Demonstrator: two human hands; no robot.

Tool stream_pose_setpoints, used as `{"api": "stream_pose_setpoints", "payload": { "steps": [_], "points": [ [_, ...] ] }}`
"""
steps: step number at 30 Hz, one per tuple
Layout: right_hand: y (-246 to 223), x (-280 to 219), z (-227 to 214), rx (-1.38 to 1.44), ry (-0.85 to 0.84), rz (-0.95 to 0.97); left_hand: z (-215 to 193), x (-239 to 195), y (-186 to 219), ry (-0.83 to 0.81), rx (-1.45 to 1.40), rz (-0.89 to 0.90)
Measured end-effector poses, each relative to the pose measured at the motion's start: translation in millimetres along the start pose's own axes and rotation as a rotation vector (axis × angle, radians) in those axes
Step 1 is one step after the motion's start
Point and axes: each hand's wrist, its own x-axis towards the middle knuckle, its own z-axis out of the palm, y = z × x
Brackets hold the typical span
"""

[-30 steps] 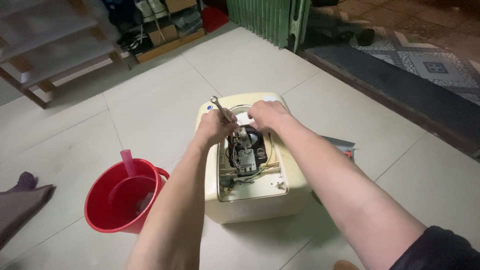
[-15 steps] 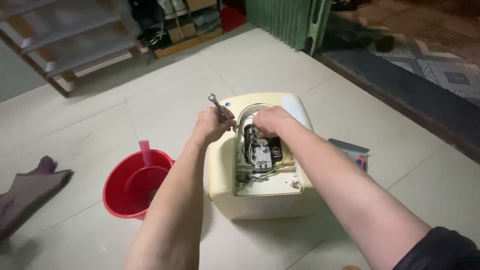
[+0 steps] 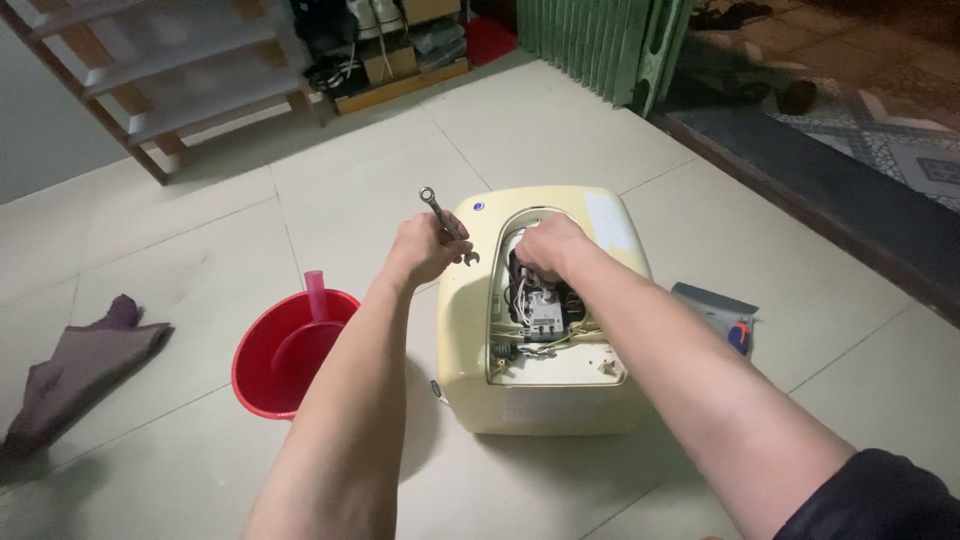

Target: The person uses a wrench to tighten or loosen a bolt on the internal mechanism of a small beige appliance. They repeatedly adjust the tool and reposition their hands while working on the exposed motor and wiring.

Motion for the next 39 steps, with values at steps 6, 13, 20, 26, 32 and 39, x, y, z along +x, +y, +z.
{"api": "stream_pose_setpoints", "payload": {
  "steps": [6,13,20,26,32,39],
  "points": [
    [11,-1,2,0.187,-0.061,0.023,-7,4,-17,0.013,0.003,-0.032],
    [24,-35,-32,0.394,-0.131,0.089,26,29,-31,-0.081,0.070,-0.016],
    [43,-51,-30,0.520,-0.064,0.208,58,25,26,-0.230,0.141,0.069],
    [49,-52,-17,0.537,-0.153,0.193,86,30,46,-0.289,0.118,0.086],
    [55,-45,0,0.499,-0.137,0.176,95,36,48,-0.299,0.164,0.107],
    [54,-37,1,0.489,-0.144,0.169,108,58,31,-0.272,0.221,0.119]
  ]
}}
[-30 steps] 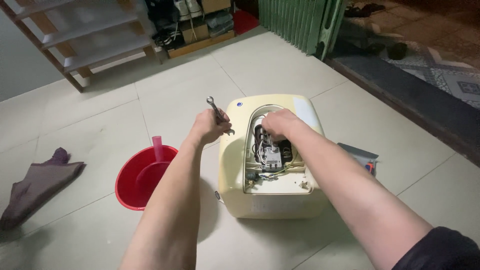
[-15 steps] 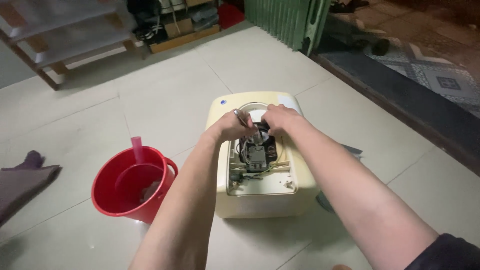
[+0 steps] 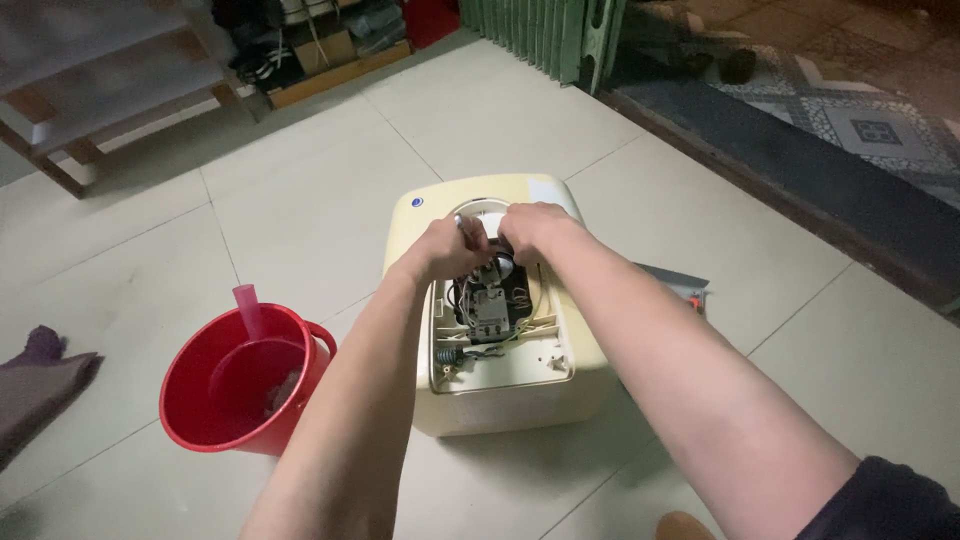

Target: The person uses a wrench to tighten or loosen a bolt on the internal mechanism of a small beige appliance. They repeatedly adjust the tool and reposition their hands while working on the exposed motor and wiring.

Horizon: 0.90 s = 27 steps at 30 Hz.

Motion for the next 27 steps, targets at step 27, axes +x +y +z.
{"api": "stream_pose_setpoints", "payload": {
  "steps": [27],
  "points": [
    [-10,1,-10,-0.044,-0.038,0.027,15,10,9,0.016,0.144,0.010]
  ]
}}
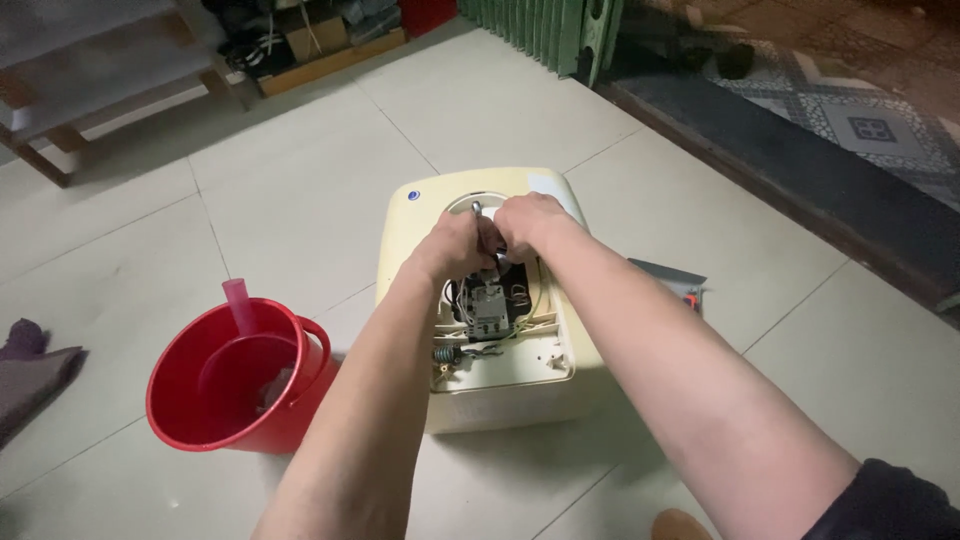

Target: The person uses a wrench to tighten or loosen a bolt on the internal mechanism of a small beige appliance. They repeatedly adjust the tool and reposition their hands while working on the exposed motor and wiring.

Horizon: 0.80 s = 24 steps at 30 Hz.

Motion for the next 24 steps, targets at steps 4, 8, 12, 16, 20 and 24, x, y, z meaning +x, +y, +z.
{"api": "stream_pose_setpoints", "payload": {
  "steps": [4,8,12,16,20,24],
  "points": [
    [4,5,5,0.009,-0.003,0.010,6,8,-2,0.005,0.049,-0.019],
    [5,-1,2,0.021,0.006,0.004,1,0,10,0.027,0.114,0.026],
    [-1,-14,-8,0.020,0.003,0.016,-7,-10,24,0.026,0.195,0.045],
    [-2,-16,-10,0.030,-0.028,0.028,-11,-19,21,0.011,0.154,0.035],
    [-3,-22,-15,0.093,0.007,0.010,-28,-34,10,0.110,-0.066,0.001],
    [-15,-37,-35,0.124,0.115,-0.047,-41,-41,-19,0.192,-0.228,-0.117]
  ]
}}
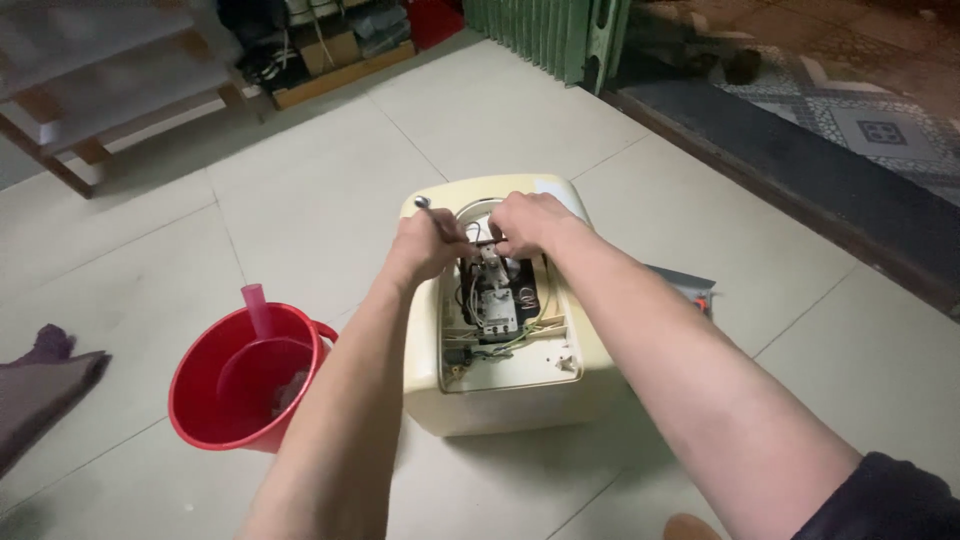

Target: The person uses a wrench to tighten or loosen a bolt on the internal mechanism of a small beige appliance. They repeatedly adjust the tool and reposition their hands while working on the exposed motor and wiring.

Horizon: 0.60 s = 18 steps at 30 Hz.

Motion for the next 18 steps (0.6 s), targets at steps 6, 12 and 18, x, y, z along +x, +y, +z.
{"api": "stream_pose_setpoints", "payload": {
  "steps": [6,12,18],
  "points": [
    [-11,15,21,-0.071,-0.028,-0.062,-11,11,-44,0.049,-0.102,-0.060],
    [-12,36,36,-0.245,-0.036,-0.101,-33,-15,-37,0.073,-0.133,-0.053],
    [-9,83,86,-0.525,0.053,-0.147,-39,-18,-40,0.089,-0.152,-0.068]
  ]
}}
